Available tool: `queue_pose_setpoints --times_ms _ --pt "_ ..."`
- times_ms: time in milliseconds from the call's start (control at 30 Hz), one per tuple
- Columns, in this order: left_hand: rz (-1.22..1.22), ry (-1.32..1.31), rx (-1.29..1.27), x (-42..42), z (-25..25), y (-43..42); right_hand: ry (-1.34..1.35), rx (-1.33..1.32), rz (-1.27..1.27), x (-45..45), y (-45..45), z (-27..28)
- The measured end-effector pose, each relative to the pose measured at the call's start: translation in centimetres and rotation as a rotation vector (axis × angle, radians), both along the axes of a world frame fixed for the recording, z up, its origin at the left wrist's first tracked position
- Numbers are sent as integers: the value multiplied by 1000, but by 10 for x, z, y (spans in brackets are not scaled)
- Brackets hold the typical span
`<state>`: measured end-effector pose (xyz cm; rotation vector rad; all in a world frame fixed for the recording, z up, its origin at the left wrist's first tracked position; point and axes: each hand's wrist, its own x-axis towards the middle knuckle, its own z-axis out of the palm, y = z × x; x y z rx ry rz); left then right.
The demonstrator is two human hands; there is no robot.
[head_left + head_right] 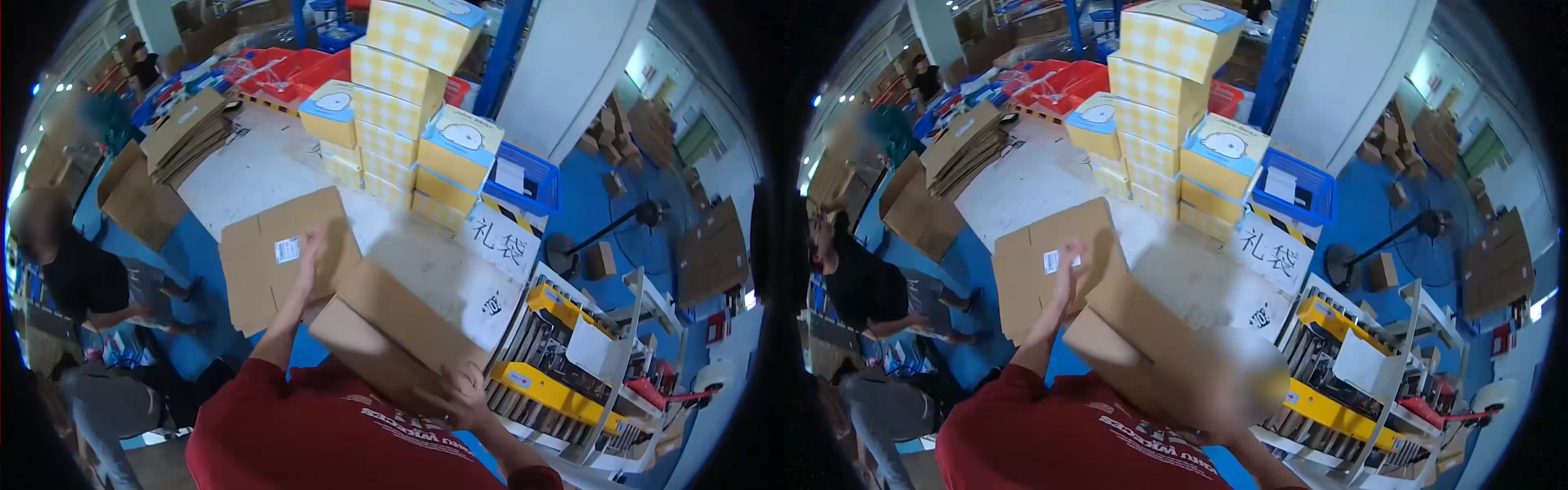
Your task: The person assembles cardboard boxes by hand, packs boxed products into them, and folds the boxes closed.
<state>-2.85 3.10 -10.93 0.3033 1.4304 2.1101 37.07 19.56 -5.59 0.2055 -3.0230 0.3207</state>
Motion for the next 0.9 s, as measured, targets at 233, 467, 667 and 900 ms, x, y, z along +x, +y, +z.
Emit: queue_pose_setpoints --times_ms 233,467,667,900 --pt "-498 -169 -44 33 -40 -4 700 -1307 -1163 -42 174 -132" --pt "-553 658 -400 24 75 31 -545 -1082 -939 -51 139 -291" --pt "-664 448 -646 11 33 48 701 -1079 -1073 -224 442 -131" --pt "-479 553 -491 7 6 53 195 -1497 -965 -385 451 -57"
